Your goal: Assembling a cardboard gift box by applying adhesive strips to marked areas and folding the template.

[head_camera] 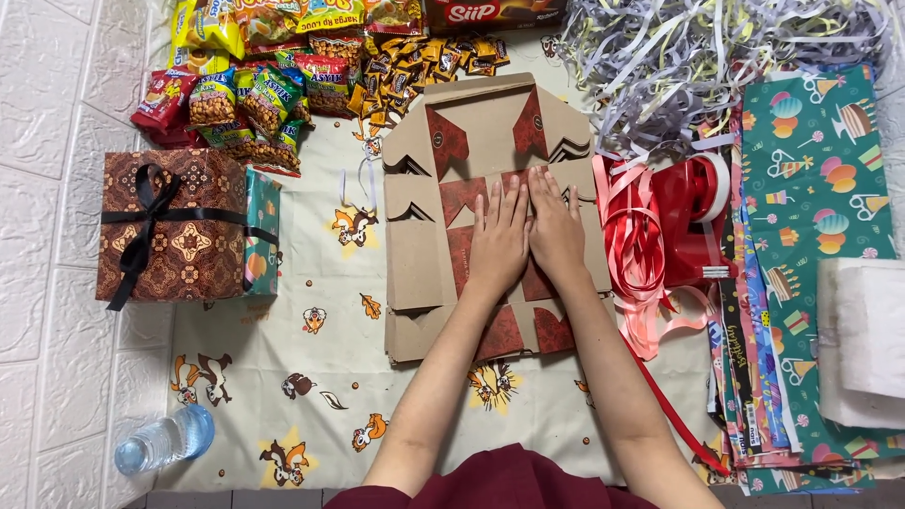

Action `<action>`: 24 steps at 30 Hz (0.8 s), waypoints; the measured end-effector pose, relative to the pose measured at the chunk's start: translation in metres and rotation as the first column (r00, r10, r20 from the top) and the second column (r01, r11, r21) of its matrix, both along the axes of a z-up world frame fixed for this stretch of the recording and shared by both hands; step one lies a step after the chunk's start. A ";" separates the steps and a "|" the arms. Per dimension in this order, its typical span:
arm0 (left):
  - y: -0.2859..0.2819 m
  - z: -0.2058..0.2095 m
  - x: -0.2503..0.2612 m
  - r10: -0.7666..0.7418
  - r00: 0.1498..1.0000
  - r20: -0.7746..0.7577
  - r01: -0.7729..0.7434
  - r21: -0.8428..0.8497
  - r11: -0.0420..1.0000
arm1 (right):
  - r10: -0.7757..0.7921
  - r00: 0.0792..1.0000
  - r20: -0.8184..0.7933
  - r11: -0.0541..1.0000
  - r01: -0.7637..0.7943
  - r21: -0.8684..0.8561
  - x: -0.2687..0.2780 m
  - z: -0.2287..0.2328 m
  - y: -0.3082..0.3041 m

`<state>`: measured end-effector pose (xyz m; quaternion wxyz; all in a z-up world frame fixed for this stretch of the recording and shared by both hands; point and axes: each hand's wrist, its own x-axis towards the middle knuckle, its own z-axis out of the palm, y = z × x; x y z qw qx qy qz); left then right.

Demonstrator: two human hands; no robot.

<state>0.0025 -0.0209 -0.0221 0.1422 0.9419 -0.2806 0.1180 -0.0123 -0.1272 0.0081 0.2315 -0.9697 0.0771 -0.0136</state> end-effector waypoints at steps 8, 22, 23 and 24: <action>0.000 0.001 -0.001 0.006 1.000 -0.019 -0.006 0.010 1.000 | 0.006 0.999 0.042 0.999 -0.008 0.051 0.011 0.003 -0.006; -0.003 -0.001 0.001 0.050 0.998 0.026 -0.049 -0.060 0.997 | 0.122 0.966 0.226 0.974 -0.073 -0.214 -0.037 -0.016 0.004; -0.003 -0.001 0.001 0.049 0.998 0.025 -0.048 -0.061 0.997 | 0.122 0.967 0.225 0.974 -0.072 -0.216 -0.042 -0.014 0.005; -0.004 -0.001 0.001 0.052 0.998 0.035 -0.050 -0.056 0.997 | 0.116 0.972 0.204 0.977 -0.074 -0.200 -0.046 -0.012 0.006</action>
